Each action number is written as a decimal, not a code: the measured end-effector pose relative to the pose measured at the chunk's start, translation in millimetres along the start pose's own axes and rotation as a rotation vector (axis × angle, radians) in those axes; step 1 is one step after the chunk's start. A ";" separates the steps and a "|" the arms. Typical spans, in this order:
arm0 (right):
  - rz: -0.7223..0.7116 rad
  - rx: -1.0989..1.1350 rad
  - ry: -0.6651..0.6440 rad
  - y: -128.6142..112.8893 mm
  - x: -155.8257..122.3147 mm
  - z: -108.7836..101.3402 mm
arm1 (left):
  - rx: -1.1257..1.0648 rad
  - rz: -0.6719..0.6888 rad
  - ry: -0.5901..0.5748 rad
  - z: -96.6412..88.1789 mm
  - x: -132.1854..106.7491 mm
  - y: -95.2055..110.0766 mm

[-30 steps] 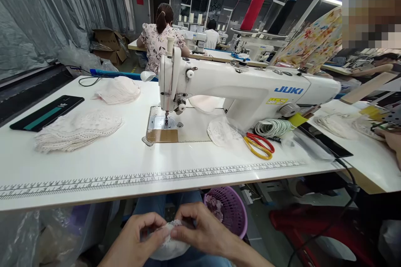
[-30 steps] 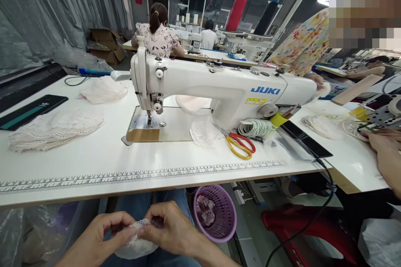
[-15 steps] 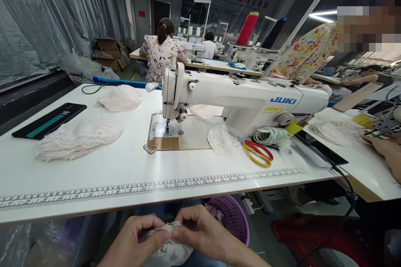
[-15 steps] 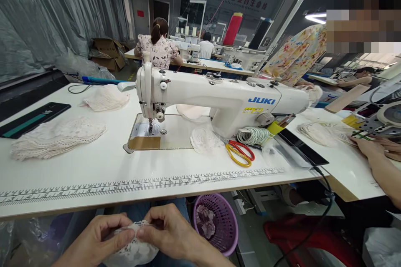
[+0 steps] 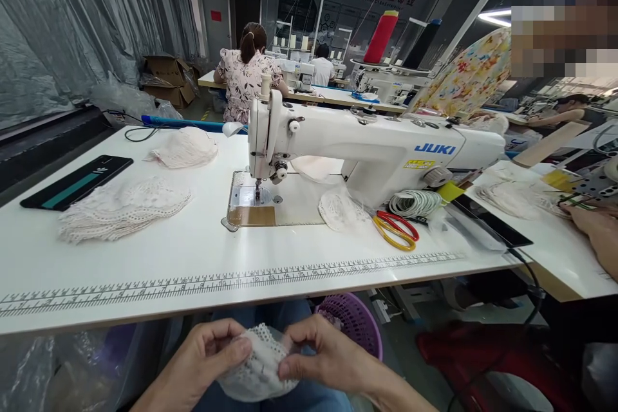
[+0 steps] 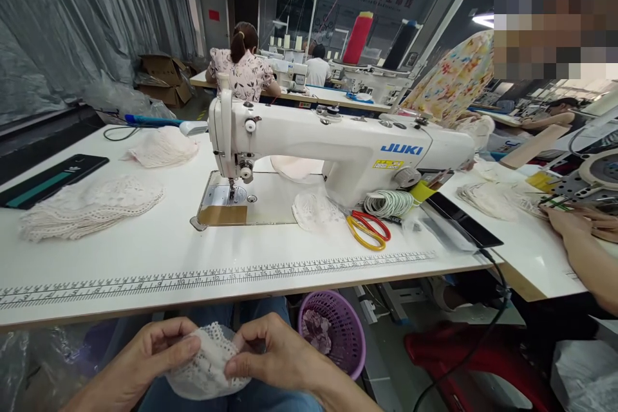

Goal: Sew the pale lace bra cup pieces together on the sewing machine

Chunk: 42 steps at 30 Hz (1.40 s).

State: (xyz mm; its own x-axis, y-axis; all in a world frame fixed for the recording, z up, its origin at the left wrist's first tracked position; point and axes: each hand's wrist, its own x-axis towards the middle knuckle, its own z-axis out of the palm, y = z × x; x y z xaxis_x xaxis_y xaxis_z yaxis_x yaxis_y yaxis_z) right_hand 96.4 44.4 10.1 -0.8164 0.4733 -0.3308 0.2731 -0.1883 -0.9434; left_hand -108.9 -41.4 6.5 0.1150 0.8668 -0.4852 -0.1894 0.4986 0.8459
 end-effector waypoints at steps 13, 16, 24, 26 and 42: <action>-0.040 -0.018 -0.057 -2.6 -11.4 -5.1 | 0.016 -0.006 -0.001 1.8 0.9 -1.1; -0.047 -0.017 -0.038 -1.7 -9.4 -2.3 | 0.015 -0.020 -0.004 1.9 0.3 -0.7; -0.047 0.011 0.052 6.2 -4.8 4.3 | 0.007 -0.037 0.036 8.2 -1.9 6.0; -0.043 0.044 0.040 7.0 -5.7 2.8 | -0.011 -0.036 0.042 8.1 -1.9 5.6; -0.060 -0.105 0.143 2.9 2.3 14.7 | 0.344 0.088 -0.066 14.1 8.2 -6.4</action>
State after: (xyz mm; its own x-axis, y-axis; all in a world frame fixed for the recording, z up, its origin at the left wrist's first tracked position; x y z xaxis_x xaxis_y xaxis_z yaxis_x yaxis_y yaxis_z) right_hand 87.9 32.3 7.0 -0.7541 0.6000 -0.2670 0.2840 -0.0688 -0.9564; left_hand -93.0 -37.6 0.2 0.1773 0.8984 -0.4018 0.1368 0.3819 0.9140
